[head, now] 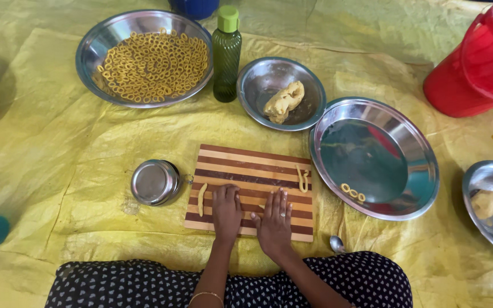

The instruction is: The person sits on a yellow tarp and shapes dough into small rings by rolling thin strips on a wooden board and joining the ends. The finished rings are placed into a metal tray. A bowl of dough, a bottle of oil, and a tray of finished rings are visible nearby.

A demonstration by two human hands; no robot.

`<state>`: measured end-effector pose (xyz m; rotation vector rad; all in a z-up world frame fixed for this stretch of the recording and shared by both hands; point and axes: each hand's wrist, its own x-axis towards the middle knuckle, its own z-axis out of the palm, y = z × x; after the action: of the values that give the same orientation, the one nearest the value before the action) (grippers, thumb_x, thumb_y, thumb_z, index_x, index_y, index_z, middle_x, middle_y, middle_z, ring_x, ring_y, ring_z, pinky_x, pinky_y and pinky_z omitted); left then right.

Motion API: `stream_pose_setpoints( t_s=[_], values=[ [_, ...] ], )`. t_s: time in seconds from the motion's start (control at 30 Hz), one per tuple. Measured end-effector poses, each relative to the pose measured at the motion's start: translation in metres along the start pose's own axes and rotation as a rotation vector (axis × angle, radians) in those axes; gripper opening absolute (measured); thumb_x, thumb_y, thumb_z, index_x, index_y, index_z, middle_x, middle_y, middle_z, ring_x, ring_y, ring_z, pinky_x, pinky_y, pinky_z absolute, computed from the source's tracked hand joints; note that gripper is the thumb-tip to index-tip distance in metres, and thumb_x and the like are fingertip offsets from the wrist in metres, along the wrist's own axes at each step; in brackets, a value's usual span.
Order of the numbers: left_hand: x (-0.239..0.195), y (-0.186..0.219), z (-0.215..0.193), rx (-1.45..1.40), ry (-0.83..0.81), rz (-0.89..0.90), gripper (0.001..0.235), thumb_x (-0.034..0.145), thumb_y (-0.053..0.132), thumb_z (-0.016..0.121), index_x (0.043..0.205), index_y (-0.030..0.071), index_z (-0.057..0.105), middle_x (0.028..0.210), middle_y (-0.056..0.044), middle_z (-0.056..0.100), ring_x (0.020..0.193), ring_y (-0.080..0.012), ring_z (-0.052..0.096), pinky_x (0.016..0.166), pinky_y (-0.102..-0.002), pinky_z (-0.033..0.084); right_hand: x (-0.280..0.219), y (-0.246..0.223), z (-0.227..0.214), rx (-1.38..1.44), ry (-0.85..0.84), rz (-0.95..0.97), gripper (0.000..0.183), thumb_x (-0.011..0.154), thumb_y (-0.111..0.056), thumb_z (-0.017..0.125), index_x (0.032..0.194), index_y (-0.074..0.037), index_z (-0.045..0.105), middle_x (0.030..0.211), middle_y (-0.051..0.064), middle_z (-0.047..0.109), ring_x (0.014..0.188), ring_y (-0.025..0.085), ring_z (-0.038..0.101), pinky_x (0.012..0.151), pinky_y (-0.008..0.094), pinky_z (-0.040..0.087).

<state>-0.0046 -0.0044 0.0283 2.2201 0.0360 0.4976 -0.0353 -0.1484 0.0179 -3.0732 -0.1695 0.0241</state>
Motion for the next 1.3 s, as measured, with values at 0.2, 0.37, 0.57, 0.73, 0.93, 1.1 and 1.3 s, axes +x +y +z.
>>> stream_pose_setpoints(
  t_s=[0.2,0.37,0.57,0.73,0.93,1.1,1.3],
  values=[
    [0.003,-0.002,0.005,0.124,-0.042,-0.026,0.013,0.09,0.004,0.062,0.102,0.002,0.067,0.102,-0.015,0.062,0.098,-0.0321,0.061,0.088,-0.045,0.051,0.051,0.008,0.006,-0.002,0.005,-0.005,0.083,0.105,-0.057,0.016,0.158,0.006,0.008,0.167,0.028,0.0,0.154,0.038,-0.005,0.123,0.054,0.003],
    [0.005,-0.006,0.012,0.206,-0.145,-0.068,0.014,0.098,0.013,0.06,0.104,0.003,0.067,0.1,-0.014,0.062,0.096,-0.0277,0.06,0.09,-0.043,0.052,0.088,0.008,0.003,-0.01,-0.001,-0.003,0.081,0.104,-0.057,0.014,0.16,0.002,0.009,0.168,0.025,-0.001,0.156,0.035,-0.006,0.123,0.054,0.0],
    [0.006,-0.002,0.011,0.224,-0.206,-0.094,0.02,0.1,0.018,0.057,0.105,0.002,0.067,0.101,-0.015,0.062,0.099,-0.0287,0.059,0.096,-0.045,0.049,0.134,0.015,-0.003,-0.02,0.126,-0.026,0.082,0.105,-0.059,0.015,0.161,0.001,0.01,0.168,0.027,-0.003,0.156,0.037,-0.006,0.124,0.056,0.002],
    [0.008,0.0,0.01,0.219,-0.195,-0.092,0.021,0.1,0.018,0.056,0.106,0.001,0.067,0.101,-0.015,0.062,0.099,-0.0294,0.059,0.096,-0.045,0.049,0.175,0.025,-0.009,-0.053,0.425,-0.053,0.079,0.108,-0.06,0.018,0.164,-0.004,0.013,0.167,0.03,-0.004,0.157,0.04,-0.006,0.126,0.058,0.006],
    [0.007,0.003,0.008,0.193,-0.146,-0.064,0.019,0.099,0.018,0.057,0.104,0.002,0.066,0.102,-0.015,0.063,0.098,-0.0298,0.059,0.093,-0.044,0.05,0.178,0.024,-0.002,-0.012,0.293,0.014,0.08,0.107,-0.059,0.021,0.163,-0.003,0.014,0.169,0.027,0.004,0.158,0.036,0.002,0.127,0.056,0.007],
    [0.007,0.005,0.003,0.197,-0.139,-0.062,0.018,0.098,0.019,0.059,0.105,0.004,0.067,0.102,-0.016,0.062,0.098,-0.0326,0.058,0.092,-0.046,0.049,0.141,0.016,0.003,0.032,0.169,0.083,0.079,0.106,-0.057,0.022,0.161,0.0,0.015,0.168,0.025,0.007,0.157,0.035,0.003,0.126,0.054,0.005],
    [0.006,-0.007,0.0,0.133,-0.227,-0.119,0.019,0.1,0.018,0.056,0.108,0.004,0.065,0.103,-0.013,0.061,0.096,-0.0277,0.059,0.091,-0.044,0.051,0.099,0.004,0.001,0.015,0.103,0.063,0.08,0.105,-0.057,0.019,0.159,0.002,0.013,0.168,0.023,0.007,0.157,0.033,0.001,0.125,0.052,0.004]
  ],
)
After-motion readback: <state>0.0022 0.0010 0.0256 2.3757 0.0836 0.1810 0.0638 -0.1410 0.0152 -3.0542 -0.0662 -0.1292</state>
